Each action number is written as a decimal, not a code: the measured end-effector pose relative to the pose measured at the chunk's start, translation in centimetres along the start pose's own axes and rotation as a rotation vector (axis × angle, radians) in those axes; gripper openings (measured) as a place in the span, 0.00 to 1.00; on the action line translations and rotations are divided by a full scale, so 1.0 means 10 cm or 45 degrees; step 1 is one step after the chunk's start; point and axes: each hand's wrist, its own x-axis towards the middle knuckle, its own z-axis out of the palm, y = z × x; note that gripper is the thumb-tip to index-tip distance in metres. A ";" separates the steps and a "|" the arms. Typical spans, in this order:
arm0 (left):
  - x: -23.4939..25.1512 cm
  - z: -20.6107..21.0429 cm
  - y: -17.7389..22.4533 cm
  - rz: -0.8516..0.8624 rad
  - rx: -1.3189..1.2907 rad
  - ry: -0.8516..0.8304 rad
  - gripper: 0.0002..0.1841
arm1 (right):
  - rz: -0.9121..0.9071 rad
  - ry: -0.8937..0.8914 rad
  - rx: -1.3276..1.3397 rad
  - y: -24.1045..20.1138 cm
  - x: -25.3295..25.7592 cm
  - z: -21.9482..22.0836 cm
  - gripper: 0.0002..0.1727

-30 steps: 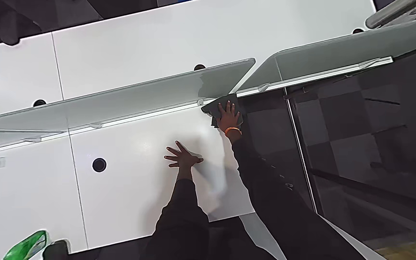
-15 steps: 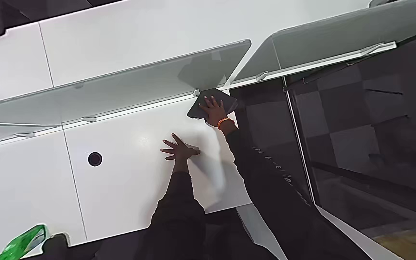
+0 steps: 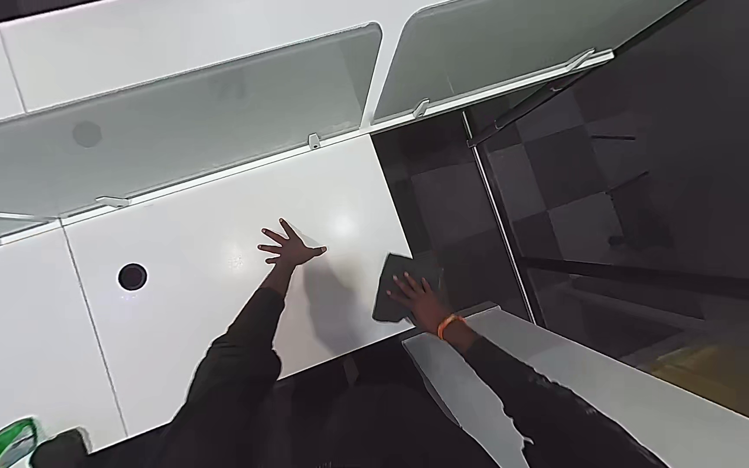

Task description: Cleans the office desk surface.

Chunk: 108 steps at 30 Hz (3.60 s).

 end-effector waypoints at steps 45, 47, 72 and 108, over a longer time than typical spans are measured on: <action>-0.69 0.59 -0.97 0.044 0.281 -0.077 0.95 | 0.321 -0.015 -0.030 -1.04 0.78 -0.07 0.54; -0.68 0.57 -0.96 0.036 0.247 -0.078 0.95 | 0.300 -0.007 -0.041 -1.02 0.90 -0.18 0.55; -0.65 0.55 -0.89 -0.001 0.216 -0.080 0.94 | 0.101 -0.015 -0.178 -1.11 1.76 -1.04 0.55; -0.38 0.20 -0.68 0.106 0.361 -0.015 0.95 | 0.251 -0.008 -0.114 -0.89 1.11 -0.52 0.52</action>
